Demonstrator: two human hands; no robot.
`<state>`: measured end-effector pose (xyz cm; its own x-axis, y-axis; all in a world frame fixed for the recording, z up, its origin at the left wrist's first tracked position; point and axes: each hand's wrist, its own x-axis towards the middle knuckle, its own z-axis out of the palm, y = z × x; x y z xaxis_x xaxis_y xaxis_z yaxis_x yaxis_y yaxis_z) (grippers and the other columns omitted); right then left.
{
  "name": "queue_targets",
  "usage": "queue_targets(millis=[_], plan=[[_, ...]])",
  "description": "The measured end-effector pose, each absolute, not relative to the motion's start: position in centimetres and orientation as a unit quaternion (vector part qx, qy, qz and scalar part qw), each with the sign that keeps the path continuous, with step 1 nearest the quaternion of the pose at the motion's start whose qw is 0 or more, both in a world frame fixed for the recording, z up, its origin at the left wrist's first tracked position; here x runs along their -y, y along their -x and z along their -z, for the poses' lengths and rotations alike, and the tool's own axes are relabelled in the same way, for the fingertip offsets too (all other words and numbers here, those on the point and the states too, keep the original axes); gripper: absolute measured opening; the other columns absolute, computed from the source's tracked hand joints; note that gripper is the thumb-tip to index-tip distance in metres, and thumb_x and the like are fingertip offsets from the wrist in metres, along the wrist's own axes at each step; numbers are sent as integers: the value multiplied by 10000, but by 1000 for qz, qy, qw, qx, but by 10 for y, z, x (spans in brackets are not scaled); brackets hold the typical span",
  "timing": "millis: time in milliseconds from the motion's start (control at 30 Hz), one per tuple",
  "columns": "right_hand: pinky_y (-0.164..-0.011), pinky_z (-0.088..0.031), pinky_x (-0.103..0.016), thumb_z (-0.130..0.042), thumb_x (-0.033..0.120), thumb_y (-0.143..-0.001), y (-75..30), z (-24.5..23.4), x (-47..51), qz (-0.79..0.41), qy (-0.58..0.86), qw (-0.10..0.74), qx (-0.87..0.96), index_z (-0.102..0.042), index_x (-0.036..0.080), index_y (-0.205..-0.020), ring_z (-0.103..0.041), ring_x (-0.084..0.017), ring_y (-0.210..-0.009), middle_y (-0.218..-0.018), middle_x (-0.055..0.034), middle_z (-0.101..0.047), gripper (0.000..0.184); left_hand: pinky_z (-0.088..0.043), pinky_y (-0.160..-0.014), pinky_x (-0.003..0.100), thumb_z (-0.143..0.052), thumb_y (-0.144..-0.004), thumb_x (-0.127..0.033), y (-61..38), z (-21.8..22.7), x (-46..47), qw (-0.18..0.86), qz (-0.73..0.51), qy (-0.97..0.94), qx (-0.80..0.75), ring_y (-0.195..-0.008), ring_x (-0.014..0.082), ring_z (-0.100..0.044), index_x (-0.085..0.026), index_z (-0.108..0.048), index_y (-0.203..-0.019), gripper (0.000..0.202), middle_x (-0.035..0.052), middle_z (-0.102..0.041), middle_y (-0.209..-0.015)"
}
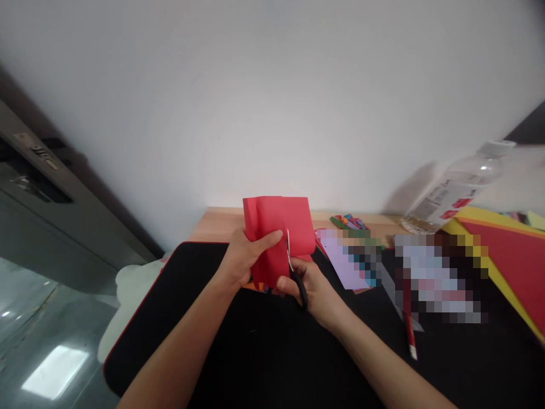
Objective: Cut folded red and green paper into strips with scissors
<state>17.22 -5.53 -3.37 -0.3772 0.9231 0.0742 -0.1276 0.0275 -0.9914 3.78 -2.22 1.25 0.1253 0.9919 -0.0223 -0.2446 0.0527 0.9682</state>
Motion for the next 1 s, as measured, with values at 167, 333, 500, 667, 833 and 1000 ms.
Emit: queue_targets(millis=[167, 333, 500, 667, 833, 1000], plan=[[-477, -332, -237, -678, 640, -609, -173, 33, 55, -603, 357, 438, 564, -579, 151, -699, -452, -117, -516, -567, -4, -547, 507, -525, -633, 299, -768, -626, -281, -38, -12, 23, 594, -513, -456, -420, -678, 175, -623, -119, -679, -796, 251, 78, -682, -783], [-474, -332, -238, -706, 613, -594, -172, 32, 55, -601, 355, 447, 559, -572, 154, -675, -454, -116, -512, -571, -3, -548, 485, -527, -633, 308, -764, -633, -280, -38, -12, 23, 593, -519, -457, -412, -668, 174, -621, -123, -679, -814, 254, 75, -680, -771], [-461, -321, -237, -688, 634, -600, -172, 34, 55, -598, 362, 444, 560, -571, 149, -680, -454, -114, -493, -557, -7, -549, 505, -529, -632, 311, -763, -634, -277, -38, -12, 23, 593, -520, -458, -410, -667, 178, -624, -122, -683, -818, 253, 79, -681, -771], [-457, -332, -228, -680, 645, -599, -172, 33, 55, -604, 365, 442, 554, -566, 144, -676, -469, -112, -489, -536, -2, -538, 520, -529, -634, 306, -764, -634, -273, -39, -12, 23, 591, -520, -457, -414, -675, 178, -626, -125, -678, -809, 245, 75, -685, -782], [-489, -420, -246, -684, 634, -601, -171, 34, 55, -605, 370, 447, 545, -587, 141, -716, -456, -101, -479, -548, 15, -519, 515, -526, -630, 302, -763, -636, -270, -39, -11, 22, 593, -521, -453, -414, -678, 173, -623, -123, -671, -802, 240, 70, -681, -782], [-507, -468, -255, -713, 623, -565, -170, 32, 56, -615, 376, 451, 526, -579, 146, -686, -423, -79, -451, -522, 45, -466, 510, -527, -632, 297, -767, -629, -271, -40, -12, 22, 593, -522, -448, -418, -688, 173, -624, -123, -668, -802, 248, 70, -681, -794]])
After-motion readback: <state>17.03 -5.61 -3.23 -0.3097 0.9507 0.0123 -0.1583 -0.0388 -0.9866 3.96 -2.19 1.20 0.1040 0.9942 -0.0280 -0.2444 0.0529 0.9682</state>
